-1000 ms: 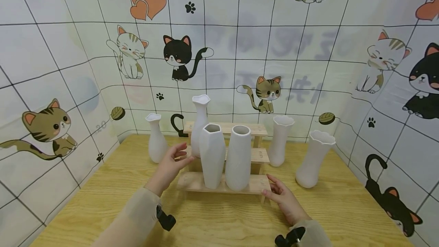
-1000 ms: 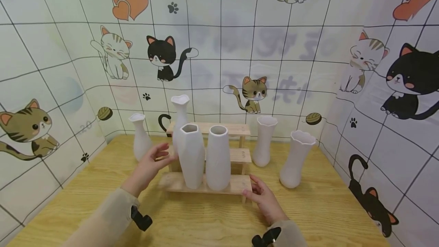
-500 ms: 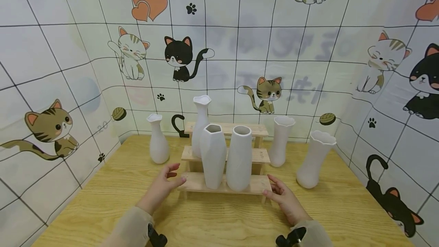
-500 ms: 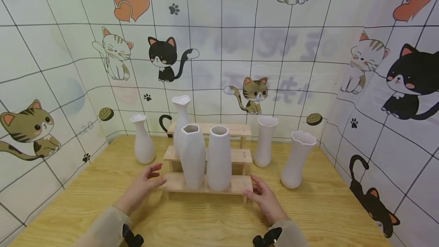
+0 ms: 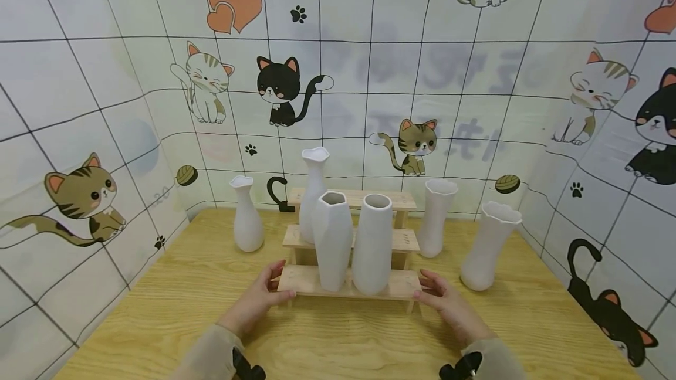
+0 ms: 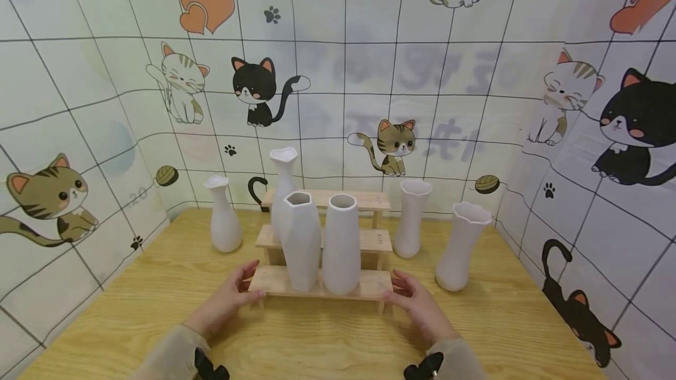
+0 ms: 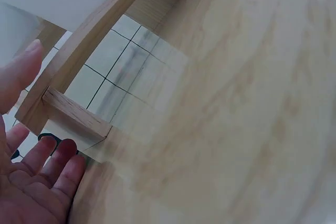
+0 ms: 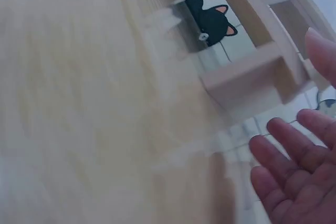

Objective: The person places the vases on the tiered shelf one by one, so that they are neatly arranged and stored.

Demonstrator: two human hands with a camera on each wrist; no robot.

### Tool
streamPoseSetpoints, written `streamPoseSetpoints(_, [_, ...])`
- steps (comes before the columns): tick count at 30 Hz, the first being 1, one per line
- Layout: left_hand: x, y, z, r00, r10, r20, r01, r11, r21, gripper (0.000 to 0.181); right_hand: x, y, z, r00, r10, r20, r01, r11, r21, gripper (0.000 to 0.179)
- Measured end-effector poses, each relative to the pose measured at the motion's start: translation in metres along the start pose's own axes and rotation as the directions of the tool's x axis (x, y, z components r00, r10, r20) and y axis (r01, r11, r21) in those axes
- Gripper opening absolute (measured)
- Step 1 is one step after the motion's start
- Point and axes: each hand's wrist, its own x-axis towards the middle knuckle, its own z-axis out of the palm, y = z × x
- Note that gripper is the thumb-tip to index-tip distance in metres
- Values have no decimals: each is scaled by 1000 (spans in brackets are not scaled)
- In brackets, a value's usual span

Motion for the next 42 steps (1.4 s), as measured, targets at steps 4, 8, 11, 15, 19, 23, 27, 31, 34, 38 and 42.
streamPoseSetpoints(4, [1,-4,1,1000,0,-3,0,1000,-31,87,-6,-10,-15,1000,1,-5,-1,1000,-3,71])
streamPoseSetpoints(8, [0,-5,1,1000,0,-18,-1,1000,-24,86,-12,-22,-35,996,-14,-92,5,995,-100,70])
streamPoseSetpoints(11, [-1,-5,1,1000,-1,-26,1,1000,-7,85,-17,-27,-52,976,-8,-216,-23,990,-139,70])
streamPoseSetpoints(15, [-3,-5,1,1000,1,-29,-1,1000,-14,82,-21,-31,-67,909,5,-417,-37,997,-67,66])
streamPoseSetpoints(19, [-2,-7,1,999,-7,-31,6,1000,-30,80,-19,-31,-72,810,17,-586,-13,1000,10,68])
streamPoseSetpoints(23, [-3,-8,1,999,-8,-36,8,1000,-22,80,-9,-29,-75,734,-8,-679,-5,1000,-17,80])
streamPoseSetpoints(27, [-4,-8,2,999,-2,-39,1,1000,-8,80,4,-25,-79,732,-27,-681,22,1000,-15,87])
streamPoseSetpoints(31, [-4,-9,1,999,-1,-38,1,1000,1,80,12,-23,-80,768,-3,-641,35,999,37,88])
streamPoseSetpoints(34, [-3,-11,1,999,0,-35,0,1000,-3,80,14,-22,-79,778,13,-628,42,996,74,88])
streamPoseSetpoints(38, [-2,-12,1,999,-1,-33,1,1000,-5,79,14,-20,-78,773,19,-634,42,996,82,87])
streamPoseSetpoints(42, [-3,-11,1,999,5,-34,-5,1000,-8,79,14,-18,-79,778,16,-627,11,999,39,86])
